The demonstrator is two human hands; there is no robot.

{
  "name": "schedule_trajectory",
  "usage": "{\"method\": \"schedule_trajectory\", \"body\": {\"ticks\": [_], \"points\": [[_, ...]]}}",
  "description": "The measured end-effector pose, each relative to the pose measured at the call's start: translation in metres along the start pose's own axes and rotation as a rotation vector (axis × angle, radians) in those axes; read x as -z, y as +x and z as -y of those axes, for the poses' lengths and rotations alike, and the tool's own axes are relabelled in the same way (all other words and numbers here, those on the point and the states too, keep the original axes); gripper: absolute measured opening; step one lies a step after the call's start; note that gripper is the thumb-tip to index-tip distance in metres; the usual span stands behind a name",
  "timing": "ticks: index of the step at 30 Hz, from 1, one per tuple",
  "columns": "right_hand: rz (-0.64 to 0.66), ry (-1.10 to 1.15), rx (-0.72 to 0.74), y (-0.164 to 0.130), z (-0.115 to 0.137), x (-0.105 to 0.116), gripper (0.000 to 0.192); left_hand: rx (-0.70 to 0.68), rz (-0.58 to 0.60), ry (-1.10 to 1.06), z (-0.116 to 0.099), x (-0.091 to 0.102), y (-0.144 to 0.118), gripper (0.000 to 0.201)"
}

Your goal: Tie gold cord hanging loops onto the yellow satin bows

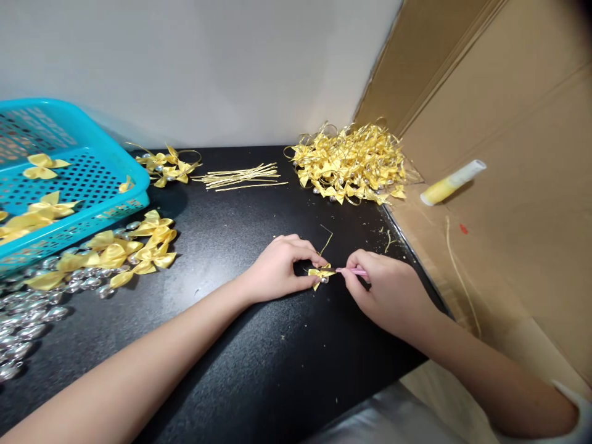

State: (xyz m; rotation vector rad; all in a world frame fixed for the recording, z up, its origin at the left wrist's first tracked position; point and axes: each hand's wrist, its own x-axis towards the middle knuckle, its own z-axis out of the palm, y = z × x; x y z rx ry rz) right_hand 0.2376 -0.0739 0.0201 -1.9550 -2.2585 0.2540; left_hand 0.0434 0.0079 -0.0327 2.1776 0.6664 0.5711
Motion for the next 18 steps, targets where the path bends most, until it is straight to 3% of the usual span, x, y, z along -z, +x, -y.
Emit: {"method": "schedule_trajectory", "body": {"ticks": [3,6,12,15,18], "points": [[-0.014,0.082,-0.074,-0.002,-0.016,0.010,0.022,0.010,-0.034,-0.063,-0.001,0.003,0.000,0.022],[-0.119,0.109,-0.245,-0.002,-0.056,0.015,0.025,0.062,-0.101,-0.119,0.000,0.006,-0.001,0.018],[-0.357,-0.217,-0.372,-0.004,-0.148,-0.003,0.034,0.264,-0.492,0.134,0.005,0.010,-0.001,0.014],[-0.379,-0.282,-0.371,-0.007,-0.165,-0.011,0.035,0.256,-0.486,0.298,0.003,0.010,-0.001,0.008],[-0.397,-0.312,-0.352,-0.006,-0.158,-0.012,0.036,0.291,-0.386,0.375,-0.001,0.008,-0.001,0.016]]}}
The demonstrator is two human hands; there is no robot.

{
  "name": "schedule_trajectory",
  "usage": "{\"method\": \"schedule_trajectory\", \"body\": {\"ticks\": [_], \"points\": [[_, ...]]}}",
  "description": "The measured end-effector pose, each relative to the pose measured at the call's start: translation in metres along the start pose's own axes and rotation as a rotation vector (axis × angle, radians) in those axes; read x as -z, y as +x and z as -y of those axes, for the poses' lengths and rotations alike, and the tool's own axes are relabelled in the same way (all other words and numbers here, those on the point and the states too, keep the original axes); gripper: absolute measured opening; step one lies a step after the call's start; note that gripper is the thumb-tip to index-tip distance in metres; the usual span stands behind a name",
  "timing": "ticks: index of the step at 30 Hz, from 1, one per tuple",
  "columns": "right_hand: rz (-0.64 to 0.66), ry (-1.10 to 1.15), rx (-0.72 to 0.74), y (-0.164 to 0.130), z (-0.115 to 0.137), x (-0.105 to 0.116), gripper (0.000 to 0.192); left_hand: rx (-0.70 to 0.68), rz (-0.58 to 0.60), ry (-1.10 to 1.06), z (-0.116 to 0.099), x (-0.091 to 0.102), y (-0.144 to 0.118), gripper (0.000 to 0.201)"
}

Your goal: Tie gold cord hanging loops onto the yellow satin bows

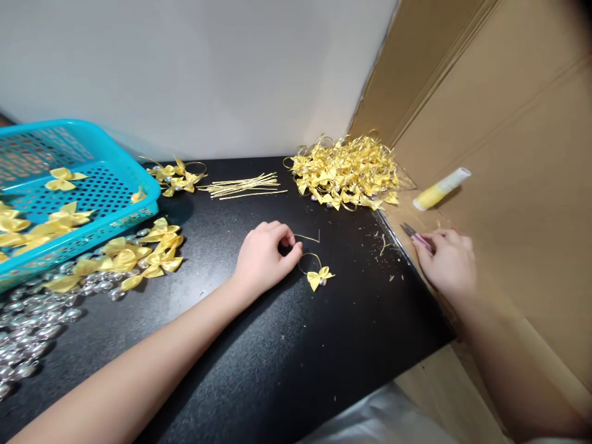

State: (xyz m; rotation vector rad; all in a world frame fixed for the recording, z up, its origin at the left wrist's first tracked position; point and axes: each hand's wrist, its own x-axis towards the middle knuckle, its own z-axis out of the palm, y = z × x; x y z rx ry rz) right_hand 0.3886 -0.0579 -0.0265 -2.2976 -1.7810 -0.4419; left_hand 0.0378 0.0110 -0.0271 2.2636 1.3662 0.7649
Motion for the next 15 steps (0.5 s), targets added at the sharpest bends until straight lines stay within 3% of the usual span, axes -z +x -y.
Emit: {"method": "schedule_trajectory", "body": {"ticks": [3,4,7,10,13,15], "points": [[-0.031,0.134,0.084,0.000,0.035,0.013,0.031,0.005,0.079,0.019,-0.002,-0.002,-0.002,0.022],[0.021,0.239,0.140,0.000,0.053,0.019,0.027,0.008,0.082,0.015,-0.002,-0.002,-0.002,0.023],[0.374,0.444,0.292,-0.003,0.115,0.035,0.025,0.027,0.057,-0.010,-0.001,-0.003,-0.002,0.025],[0.570,0.319,0.368,-0.004,0.161,0.040,0.029,0.041,0.031,-0.031,-0.002,-0.002,-0.003,0.027],[0.617,0.275,0.492,0.001,0.174,0.035,0.024,0.045,0.015,-0.047,-0.002,-0.002,-0.004,0.029],[0.606,0.395,0.571,0.006,0.170,0.029,0.024,0.044,0.005,-0.072,-0.001,-0.003,-0.004,0.032]]}}
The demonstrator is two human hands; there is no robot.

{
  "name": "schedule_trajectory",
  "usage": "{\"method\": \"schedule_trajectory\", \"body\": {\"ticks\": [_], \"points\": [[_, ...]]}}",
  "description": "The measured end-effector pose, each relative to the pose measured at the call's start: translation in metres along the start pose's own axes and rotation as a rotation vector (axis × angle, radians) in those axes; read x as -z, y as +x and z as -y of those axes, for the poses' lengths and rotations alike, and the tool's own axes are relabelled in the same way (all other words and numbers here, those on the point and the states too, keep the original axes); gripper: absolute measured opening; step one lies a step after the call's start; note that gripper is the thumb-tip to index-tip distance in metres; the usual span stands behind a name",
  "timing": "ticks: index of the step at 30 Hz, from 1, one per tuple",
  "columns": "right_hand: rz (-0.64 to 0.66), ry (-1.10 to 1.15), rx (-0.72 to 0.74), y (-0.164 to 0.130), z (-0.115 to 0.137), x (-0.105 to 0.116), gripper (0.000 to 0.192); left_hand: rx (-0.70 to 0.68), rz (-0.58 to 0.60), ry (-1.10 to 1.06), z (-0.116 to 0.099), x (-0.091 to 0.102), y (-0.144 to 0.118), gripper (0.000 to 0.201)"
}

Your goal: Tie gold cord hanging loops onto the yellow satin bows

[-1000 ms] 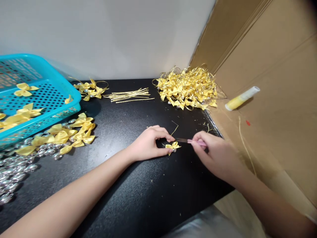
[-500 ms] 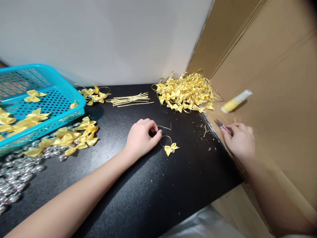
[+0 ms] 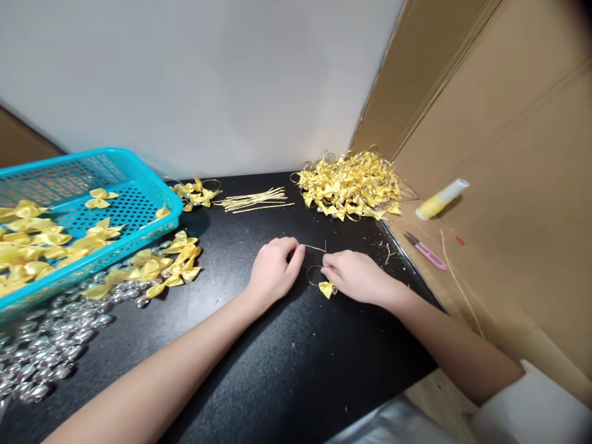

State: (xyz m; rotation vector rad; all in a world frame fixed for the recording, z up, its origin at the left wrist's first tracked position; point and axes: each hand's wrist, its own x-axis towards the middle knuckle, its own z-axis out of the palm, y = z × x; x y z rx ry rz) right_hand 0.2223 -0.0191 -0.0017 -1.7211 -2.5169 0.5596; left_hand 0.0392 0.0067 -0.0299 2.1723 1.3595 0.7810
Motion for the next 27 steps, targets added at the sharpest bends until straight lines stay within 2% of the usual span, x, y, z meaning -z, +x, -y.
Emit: {"method": "schedule_trajectory", "body": {"ticks": [2,5,7,11,15,21,24,27], "points": [[-0.122,0.152,0.115,0.002,-0.009,-0.001,0.022,-0.003,-0.006,-0.043,0.001,-0.001,0.000,0.033],[-0.386,0.341,0.286,0.005,-0.016,-0.005,0.019,-0.018,0.038,-0.161,0.000,-0.002,-0.001,0.033],[-0.519,0.395,0.365,0.006,-0.017,-0.010,0.019,-0.053,0.137,-0.271,-0.002,-0.002,-0.003,0.035],[-0.661,0.429,0.405,0.006,-0.012,-0.020,0.018,-0.119,0.331,-0.482,-0.007,-0.002,-0.007,0.041],[-0.709,0.453,0.369,0.004,-0.009,-0.026,0.018,-0.085,0.371,-0.527,-0.009,-0.003,-0.008,0.038],[-0.817,0.448,0.333,-0.001,-0.015,-0.019,0.012,-0.071,0.222,-0.355,-0.007,-0.006,-0.007,0.036],[-0.749,0.302,0.383,-0.004,-0.018,-0.016,0.005,-0.151,0.152,-0.181,-0.005,-0.006,-0.009,0.030],[-0.662,0.146,0.373,-0.005,-0.019,-0.016,0.004,-0.259,0.103,0.059,-0.005,-0.007,-0.011,0.023]]}}
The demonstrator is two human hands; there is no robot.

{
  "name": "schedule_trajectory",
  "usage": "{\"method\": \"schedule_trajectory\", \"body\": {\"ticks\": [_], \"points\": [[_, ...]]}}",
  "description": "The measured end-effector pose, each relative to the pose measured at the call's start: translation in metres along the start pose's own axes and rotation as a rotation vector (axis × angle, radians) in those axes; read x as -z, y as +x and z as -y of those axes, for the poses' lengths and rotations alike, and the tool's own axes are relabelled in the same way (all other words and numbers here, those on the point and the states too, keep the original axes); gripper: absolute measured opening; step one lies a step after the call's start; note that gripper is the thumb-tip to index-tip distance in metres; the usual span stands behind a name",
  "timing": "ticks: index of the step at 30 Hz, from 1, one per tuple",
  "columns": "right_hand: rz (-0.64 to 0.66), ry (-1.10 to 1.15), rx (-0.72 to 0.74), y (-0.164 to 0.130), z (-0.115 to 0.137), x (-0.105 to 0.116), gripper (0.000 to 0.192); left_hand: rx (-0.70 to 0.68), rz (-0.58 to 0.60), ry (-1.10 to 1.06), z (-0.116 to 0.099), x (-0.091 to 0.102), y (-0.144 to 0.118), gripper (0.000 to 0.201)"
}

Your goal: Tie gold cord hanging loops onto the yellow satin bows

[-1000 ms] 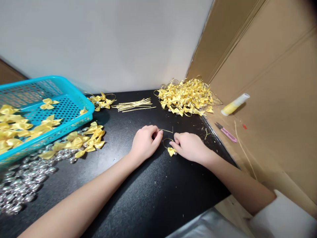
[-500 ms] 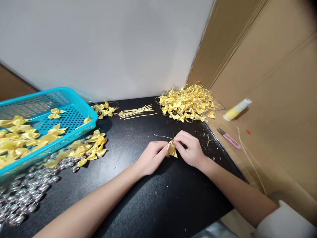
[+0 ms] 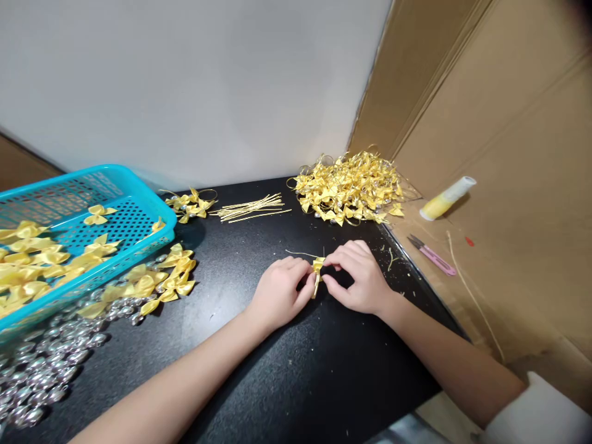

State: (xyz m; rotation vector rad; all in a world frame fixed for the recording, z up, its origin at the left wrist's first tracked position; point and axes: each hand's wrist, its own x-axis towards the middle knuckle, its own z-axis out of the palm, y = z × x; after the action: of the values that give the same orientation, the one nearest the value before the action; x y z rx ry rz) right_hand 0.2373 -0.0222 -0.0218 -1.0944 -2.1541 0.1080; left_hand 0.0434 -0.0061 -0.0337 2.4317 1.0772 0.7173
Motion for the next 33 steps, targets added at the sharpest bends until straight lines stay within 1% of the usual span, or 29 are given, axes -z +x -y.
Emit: {"method": "schedule_trajectory", "body": {"ticks": [3,5,9,14,16,20,26,28,30,33], "points": [[0.057,-0.073,0.035,0.0001,0.0007,-0.0009,0.007,-0.068,0.008,0.206,-0.0015,-0.0006,-0.0007,0.022],[0.080,-0.096,0.047,0.0002,0.0005,-0.0015,0.011,-0.095,0.008,0.278,-0.0022,-0.0008,-0.0005,0.022],[0.125,-0.092,-0.022,-0.0001,-0.0012,-0.0029,0.011,-0.133,0.000,0.348,-0.0018,-0.0005,0.0008,0.023],[0.182,0.013,-0.124,-0.0005,-0.0025,-0.0053,0.007,-0.147,0.014,0.379,0.0005,-0.0001,0.0012,0.021],[0.170,0.086,-0.185,-0.0001,-0.0022,-0.0063,0.008,-0.137,0.024,0.356,0.0014,-0.0003,0.0010,0.022],[0.111,0.218,-0.328,0.0011,-0.0007,-0.0079,0.012,-0.078,0.017,0.241,0.0025,-0.0005,0.0010,0.023],[0.045,0.339,-0.431,0.0011,0.0019,-0.0096,0.010,-0.011,0.032,0.067,0.0011,0.0016,0.0016,0.022],[0.038,0.348,-0.437,0.0005,0.0018,-0.0098,0.009,0.014,0.037,-0.011,0.0002,0.0021,0.0016,0.021],[0.046,0.310,-0.409,0.0001,0.0010,-0.0094,0.009,0.032,0.037,-0.058,0.0000,0.0021,0.0015,0.021],[0.145,0.243,-0.337,0.0000,-0.0008,-0.0078,0.010,0.032,0.048,-0.036,0.0012,0.0015,0.0012,0.020]]}}
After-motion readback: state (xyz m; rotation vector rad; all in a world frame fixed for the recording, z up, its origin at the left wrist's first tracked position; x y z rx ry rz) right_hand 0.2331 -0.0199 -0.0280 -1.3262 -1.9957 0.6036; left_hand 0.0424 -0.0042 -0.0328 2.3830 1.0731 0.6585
